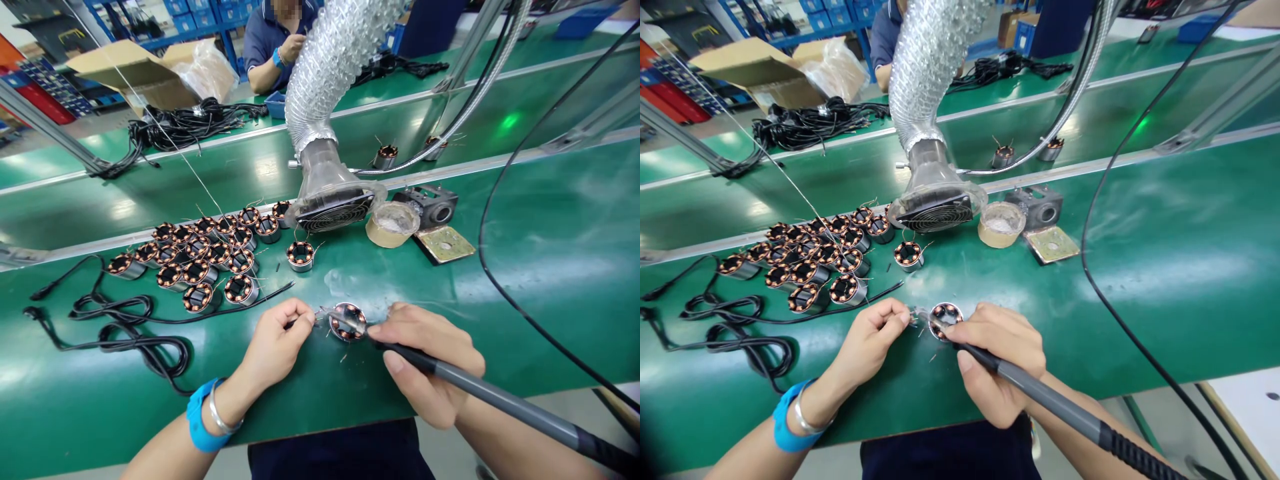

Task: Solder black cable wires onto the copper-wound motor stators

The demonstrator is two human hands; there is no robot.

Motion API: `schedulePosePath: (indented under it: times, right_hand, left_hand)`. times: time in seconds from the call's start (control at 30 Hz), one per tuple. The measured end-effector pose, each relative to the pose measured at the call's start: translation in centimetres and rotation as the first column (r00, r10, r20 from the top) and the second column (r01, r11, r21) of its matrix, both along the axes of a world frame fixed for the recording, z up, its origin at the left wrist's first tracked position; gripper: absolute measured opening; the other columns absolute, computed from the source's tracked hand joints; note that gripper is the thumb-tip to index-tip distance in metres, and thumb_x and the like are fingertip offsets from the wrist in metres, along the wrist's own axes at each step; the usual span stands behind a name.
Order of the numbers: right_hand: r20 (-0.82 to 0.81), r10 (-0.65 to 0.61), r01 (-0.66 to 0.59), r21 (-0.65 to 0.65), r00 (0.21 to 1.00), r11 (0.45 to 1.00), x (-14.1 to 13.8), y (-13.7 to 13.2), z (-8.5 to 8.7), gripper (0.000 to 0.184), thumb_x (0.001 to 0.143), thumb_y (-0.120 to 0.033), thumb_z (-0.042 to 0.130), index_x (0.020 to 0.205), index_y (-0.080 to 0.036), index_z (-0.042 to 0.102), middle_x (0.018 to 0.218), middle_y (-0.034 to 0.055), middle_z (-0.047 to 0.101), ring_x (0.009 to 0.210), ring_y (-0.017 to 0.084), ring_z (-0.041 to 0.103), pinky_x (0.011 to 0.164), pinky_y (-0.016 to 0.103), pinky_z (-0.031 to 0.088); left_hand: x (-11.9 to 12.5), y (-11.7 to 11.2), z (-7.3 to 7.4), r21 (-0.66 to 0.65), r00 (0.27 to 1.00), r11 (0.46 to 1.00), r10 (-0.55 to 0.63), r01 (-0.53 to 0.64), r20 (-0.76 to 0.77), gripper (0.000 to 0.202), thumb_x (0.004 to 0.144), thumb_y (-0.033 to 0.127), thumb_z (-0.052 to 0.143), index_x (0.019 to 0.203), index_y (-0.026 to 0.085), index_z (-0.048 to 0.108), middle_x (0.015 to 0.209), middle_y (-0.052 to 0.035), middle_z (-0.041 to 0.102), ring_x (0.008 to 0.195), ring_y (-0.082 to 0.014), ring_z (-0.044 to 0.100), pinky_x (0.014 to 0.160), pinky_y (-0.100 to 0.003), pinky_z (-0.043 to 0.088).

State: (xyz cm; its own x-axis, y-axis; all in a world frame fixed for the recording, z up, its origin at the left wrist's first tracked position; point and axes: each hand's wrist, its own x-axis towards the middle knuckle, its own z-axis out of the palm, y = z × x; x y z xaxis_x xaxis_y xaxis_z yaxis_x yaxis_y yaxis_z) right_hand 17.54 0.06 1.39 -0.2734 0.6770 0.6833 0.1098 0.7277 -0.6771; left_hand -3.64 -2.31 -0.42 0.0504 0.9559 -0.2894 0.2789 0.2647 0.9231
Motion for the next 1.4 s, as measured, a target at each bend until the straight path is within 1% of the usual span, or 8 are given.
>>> schedulePosePath:
  times: [0.47, 0.77, 0.9, 1.0, 1.1, 1.2, 1.27, 1.4]
  right_hand:
    - [-0.018, -0.024, 0.023, -0.015, 1.000, 1.000, 0.1, 0.1, -0.2, 0.030, 0.076, -0.013, 0.054, 0.101, -0.021, 0.068, 0.064, 0.0027, 0.061, 0.048, 0.016, 0.053, 0.045, 0.031, 0.043]
    - [-0.056, -0.032, 0.033, 0.021, 0.998, 0.999, 0.2, 0.3, -0.7, 0.035, 0.083, -0.014, 0.055, 0.115, -0.022, 0.065, 0.073, 0.0046, 0.062, 0.058, 0.017, 0.057, 0.050, 0.032, 0.048]
    - [0.102, 0.048, -0.044, -0.041, 0.994, 0.998, -0.2, 1.2, -0.6, 0.040, 0.090, -0.012, 0.053, 0.128, -0.025, 0.057, 0.074, 0.0011, 0.066, 0.058, 0.014, 0.060, 0.052, 0.026, 0.050]
    - [0.280, 0.085, -0.090, 0.005, 0.956, 0.996, -1.1, 2.2, -0.7, 0.032, 0.090, -0.006, 0.053, 0.115, -0.023, 0.062, 0.076, 0.0009, 0.066, 0.060, 0.012, 0.060, 0.057, 0.024, 0.049]
    - [0.415, 0.144, -0.181, 0.051, 0.898, 0.982, -2.1, 3.0, -1.0, 0.025, 0.093, -0.010, 0.050, 0.110, -0.022, 0.063, 0.071, -0.0002, 0.060, 0.060, 0.012, 0.055, 0.055, 0.024, 0.042]
    - [0.452, 0.171, -0.240, 0.101, 0.875, 0.965, -2.4, 3.3, -1.1, 0.022, 0.097, -0.016, 0.046, 0.111, -0.022, 0.062, 0.067, -0.0017, 0.052, 0.058, 0.012, 0.049, 0.053, 0.024, 0.037]
    - [0.432, 0.144, -0.227, 0.149, 0.890, 0.962, -2.3, 3.2, -1.0, 0.023, 0.098, -0.016, 0.043, 0.109, -0.022, 0.062, 0.067, -0.0019, 0.049, 0.057, 0.012, 0.046, 0.053, 0.024, 0.034]
    - [0.429, 0.137, -0.231, 0.173, 0.893, 0.958, -1.6, 2.9, -1.3, 0.023, 0.096, -0.013, 0.046, 0.112, -0.022, 0.060, 0.066, -0.0027, 0.046, 0.056, 0.012, 0.042, 0.052, 0.025, 0.031]
  left_hand:
    - [0.0, 0.1, 0.0, 0.011, 1.000, 1.000, 0.011, -0.011, 0.009, 0.022, 0.088, 0.033, 0.052, 0.074, 0.017, 0.056, 0.062, 0.0046, 0.043, 0.058, -0.0104, 0.036, 0.056, -0.022, 0.029]
    - [0.0, 0.1, 0.0, 0.006, 1.000, 1.000, -0.005, 0.005, 0.016, 0.022, 0.090, 0.033, 0.051, 0.075, 0.017, 0.055, 0.063, 0.0048, 0.042, 0.060, -0.0105, 0.035, 0.057, -0.023, 0.029]
    - [-0.2, 0.3, 0.2, -0.026, 0.996, 0.998, -0.062, 0.064, 0.072, 0.024, 0.091, 0.035, 0.050, 0.075, 0.017, 0.053, 0.064, 0.0047, 0.041, 0.061, -0.0109, 0.034, 0.058, -0.023, 0.028]
    - [-0.4, 0.3, 0.3, -0.014, 0.984, 0.992, -0.124, 0.127, 0.127, 0.027, 0.092, 0.038, 0.050, 0.076, 0.017, 0.052, 0.065, 0.0048, 0.040, 0.061, -0.0110, 0.032, 0.058, -0.024, 0.029]
    - [-0.6, 0.2, 0.2, 0.035, 0.972, 0.985, -0.172, 0.169, 0.159, 0.030, 0.093, 0.042, 0.051, 0.079, 0.016, 0.055, 0.068, 0.0038, 0.041, 0.064, -0.0117, 0.034, 0.061, -0.024, 0.031]
    - [-0.9, 0.2, 0.2, 0.062, 0.971, 0.980, -0.196, 0.189, 0.139, 0.031, 0.093, 0.044, 0.053, 0.080, 0.016, 0.056, 0.069, 0.0033, 0.043, 0.066, -0.0121, 0.037, 0.063, -0.024, 0.033]
    - [-1.0, 0.2, 0.3, 0.062, 0.971, 0.978, -0.205, 0.199, 0.123, 0.031, 0.093, 0.045, 0.053, 0.081, 0.016, 0.057, 0.070, 0.0029, 0.046, 0.067, -0.0122, 0.040, 0.064, -0.024, 0.034]
    - [-0.9, 0.4, 0.4, -0.023, 0.964, 0.984, -0.170, 0.178, 0.206, 0.034, 0.090, 0.048, 0.055, 0.080, 0.016, 0.056, 0.063, 0.0043, 0.046, 0.059, -0.0102, 0.039, 0.058, -0.022, 0.031]
